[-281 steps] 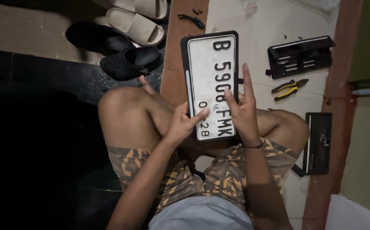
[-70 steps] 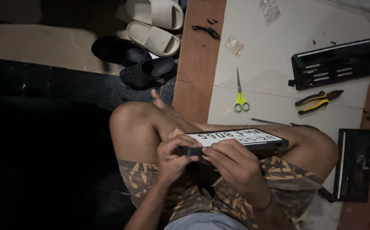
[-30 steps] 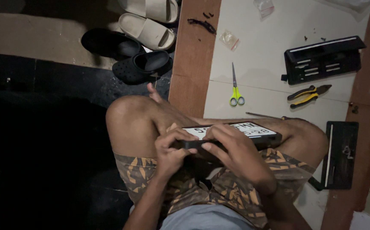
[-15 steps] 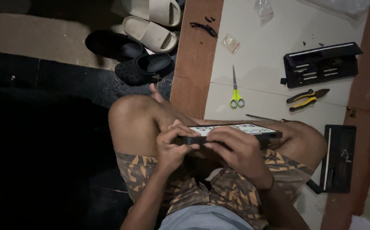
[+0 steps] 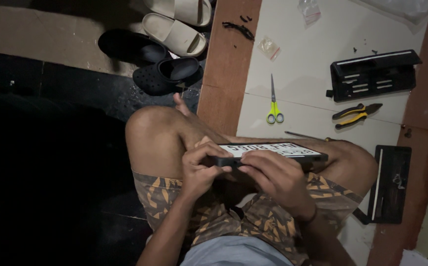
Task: Assembling a license plate into a plastic frame/holder using screws and a screwdriver.
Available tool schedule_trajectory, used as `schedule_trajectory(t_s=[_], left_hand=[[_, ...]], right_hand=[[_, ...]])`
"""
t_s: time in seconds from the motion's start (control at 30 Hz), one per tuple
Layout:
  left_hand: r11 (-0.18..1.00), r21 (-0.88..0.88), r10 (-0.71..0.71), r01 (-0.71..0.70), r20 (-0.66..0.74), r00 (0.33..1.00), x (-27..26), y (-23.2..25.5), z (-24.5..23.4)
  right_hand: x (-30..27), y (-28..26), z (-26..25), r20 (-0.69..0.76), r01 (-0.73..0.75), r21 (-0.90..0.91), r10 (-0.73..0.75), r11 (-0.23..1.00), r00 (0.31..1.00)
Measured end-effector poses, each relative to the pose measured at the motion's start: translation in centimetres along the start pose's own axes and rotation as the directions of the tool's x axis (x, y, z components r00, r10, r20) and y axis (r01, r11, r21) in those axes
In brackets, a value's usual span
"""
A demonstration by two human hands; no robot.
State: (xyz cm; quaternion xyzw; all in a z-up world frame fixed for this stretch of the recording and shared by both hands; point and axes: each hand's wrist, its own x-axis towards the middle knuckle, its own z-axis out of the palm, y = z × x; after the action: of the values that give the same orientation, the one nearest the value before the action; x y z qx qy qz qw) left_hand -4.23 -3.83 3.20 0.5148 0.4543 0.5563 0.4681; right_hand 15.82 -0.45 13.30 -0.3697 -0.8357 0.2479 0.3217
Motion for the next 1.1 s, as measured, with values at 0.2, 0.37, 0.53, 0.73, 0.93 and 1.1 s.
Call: schedule_trajectory(t_s=[0.2, 0.37, 0.53, 0.73, 0.93, 1.1], left_hand=[[0.999, 0.048, 0.008, -0.008, 0.006, 1.0, 0.1, 0.1, -0.1], [0.999, 0.044, 0.021, -0.022, 0.026, 0.999, 0.1, 0.1, -0.1], [1.0, 0.017, 0.019, -0.019, 0.012, 1.0, 0.2, 0.2, 0.0], [1.0, -0.009, 0.009, -0.009, 0.008, 1.0, 0.3, 0.3, 0.1], [1.0, 0.0, 0.02, -0.02, 0.009, 1.0, 0.3, 0.5, 0.1], [1.0, 0.004, 0.002, -0.002, 0.023, 1.0, 0.3, 0.5, 0.0]], right_hand=[[0.1, -0.4, 0.1, -0.021, -0.008, 0.024, 0.008, 1.0, 1.0], [-0.1, -0.2, 0.5, -0.033, 0.029, 0.011, -0.029, 1.0, 0.999], [-0.3, -0.2, 0.7, -0.039, -0.05, 0.053, 0.053, 0.997, 0.998], [-0.2, -0.1, 0.3, -0.034, -0.01, -0.001, 0.01, 1.0, 0.999], [0.4, -0.1, -0.4, 0.02, 0.035, 0.021, -0.035, 0.999, 0.999], [1.2, -0.7, -1.4, 0.11, 0.071, 0.012, -0.072, 0.997, 0.991]])
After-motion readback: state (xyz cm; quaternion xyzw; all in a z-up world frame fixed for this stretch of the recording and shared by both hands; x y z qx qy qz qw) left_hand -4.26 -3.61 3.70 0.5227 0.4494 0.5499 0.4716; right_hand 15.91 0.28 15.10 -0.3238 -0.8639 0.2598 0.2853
